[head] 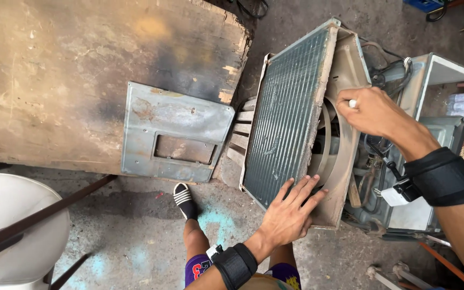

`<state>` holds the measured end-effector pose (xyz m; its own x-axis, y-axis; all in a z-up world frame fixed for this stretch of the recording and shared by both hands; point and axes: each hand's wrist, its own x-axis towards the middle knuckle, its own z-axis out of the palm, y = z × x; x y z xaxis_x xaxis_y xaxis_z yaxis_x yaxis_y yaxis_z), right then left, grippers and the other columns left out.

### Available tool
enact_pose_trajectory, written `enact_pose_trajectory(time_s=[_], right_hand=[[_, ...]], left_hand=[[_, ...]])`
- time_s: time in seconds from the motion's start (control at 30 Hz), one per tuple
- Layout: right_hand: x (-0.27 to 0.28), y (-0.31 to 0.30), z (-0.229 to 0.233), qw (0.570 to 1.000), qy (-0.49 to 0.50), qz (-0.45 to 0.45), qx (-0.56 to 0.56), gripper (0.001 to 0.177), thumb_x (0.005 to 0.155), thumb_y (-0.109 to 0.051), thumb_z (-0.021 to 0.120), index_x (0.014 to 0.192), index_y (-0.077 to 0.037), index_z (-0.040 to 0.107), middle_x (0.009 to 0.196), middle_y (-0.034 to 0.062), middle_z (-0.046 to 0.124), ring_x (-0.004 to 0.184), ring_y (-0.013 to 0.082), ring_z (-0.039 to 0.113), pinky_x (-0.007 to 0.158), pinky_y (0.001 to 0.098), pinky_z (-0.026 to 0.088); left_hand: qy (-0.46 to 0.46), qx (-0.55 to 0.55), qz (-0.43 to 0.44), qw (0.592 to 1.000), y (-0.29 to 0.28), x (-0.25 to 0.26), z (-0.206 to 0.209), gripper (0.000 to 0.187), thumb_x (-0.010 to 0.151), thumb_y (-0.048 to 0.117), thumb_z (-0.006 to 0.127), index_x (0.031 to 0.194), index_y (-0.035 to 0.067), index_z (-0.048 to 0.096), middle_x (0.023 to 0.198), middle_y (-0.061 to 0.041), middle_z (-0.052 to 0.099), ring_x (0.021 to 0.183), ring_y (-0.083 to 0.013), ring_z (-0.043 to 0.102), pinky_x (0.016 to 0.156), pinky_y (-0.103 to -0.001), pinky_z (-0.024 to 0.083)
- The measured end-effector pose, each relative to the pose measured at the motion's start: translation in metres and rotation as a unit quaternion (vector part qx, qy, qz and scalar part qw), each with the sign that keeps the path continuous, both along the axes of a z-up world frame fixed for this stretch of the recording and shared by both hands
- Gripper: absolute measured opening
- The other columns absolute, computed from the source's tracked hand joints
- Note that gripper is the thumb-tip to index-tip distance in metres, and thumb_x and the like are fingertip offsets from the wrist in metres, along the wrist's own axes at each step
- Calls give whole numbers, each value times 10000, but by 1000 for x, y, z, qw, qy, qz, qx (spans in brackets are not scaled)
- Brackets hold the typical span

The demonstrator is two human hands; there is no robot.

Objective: Cleaning the internal fan and coils of a disassembled window air conditioning unit using a brush.

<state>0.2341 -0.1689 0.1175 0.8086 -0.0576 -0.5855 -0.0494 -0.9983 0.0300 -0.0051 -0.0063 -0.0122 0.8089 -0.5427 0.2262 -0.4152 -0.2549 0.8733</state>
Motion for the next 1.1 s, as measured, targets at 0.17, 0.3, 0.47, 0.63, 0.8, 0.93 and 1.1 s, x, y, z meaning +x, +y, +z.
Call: enact_pose_trajectory(time_s=[0.17,0.3,0.47,0.63,0.8,0.93,1.1], right_hand=[[-11,12,11,1000,-22,-2,17,245,934,-201,564,984,-41,743,747,244,708,680,381,705,717,473,540],[-15,-3,-2,994,-87,3,59,248,949,-211,556,1005,-51,737,755,250,712,709,393,718,722,477,551],[-21,10,6,996,-89,-1,30,250,959,-211,565,1032,-61,752,781,259,713,720,405,716,733,476,554],[-22,5,23,990,-110,-9,88,232,966,-196,567,1009,-44,737,803,204,738,751,333,739,736,445,566],[-25,15,53,982,-131,-26,137,158,968,-152,603,1059,-48,681,865,117,740,698,183,666,632,399,524],[-31,6,66,985,-118,-59,109,192,928,-129,647,1111,-71,651,886,89,751,589,167,592,541,379,464],[-58,-5,81,963,-143,-85,214,188,1011,-143,641,1187,-79,618,853,56,734,638,66,607,499,255,450]], left_hand=[[4,5,-2,1000,2,0,1,865,757,202,727,1551,123,393,1667,-174,308,1536,-330,335,1258,-543,258],[3,16,3,1000,-1,2,-1,872,726,199,721,1534,117,405,1657,-182,303,1526,-339,328,1250,-545,246],[-24,29,27,999,-4,1,-7,825,773,197,711,1538,116,415,1670,-171,311,1539,-327,336,1274,-523,245],[-17,41,19,999,0,2,1,845,742,198,703,1530,104,412,1660,-174,307,1535,-333,316,1269,-518,231],[-19,31,30,999,-1,-4,-3,794,781,196,682,1523,88,421,1659,-175,314,1546,-329,309,1275,-515,215],[-23,23,8,999,6,8,2,784,777,194,677,1506,66,417,1645,-190,305,1537,-335,299,1266,-522,194],[-5,11,4,1000,13,5,4,741,798,157,666,1494,62,430,1622,-206,334,1509,-350,321,1243,-526,209]])
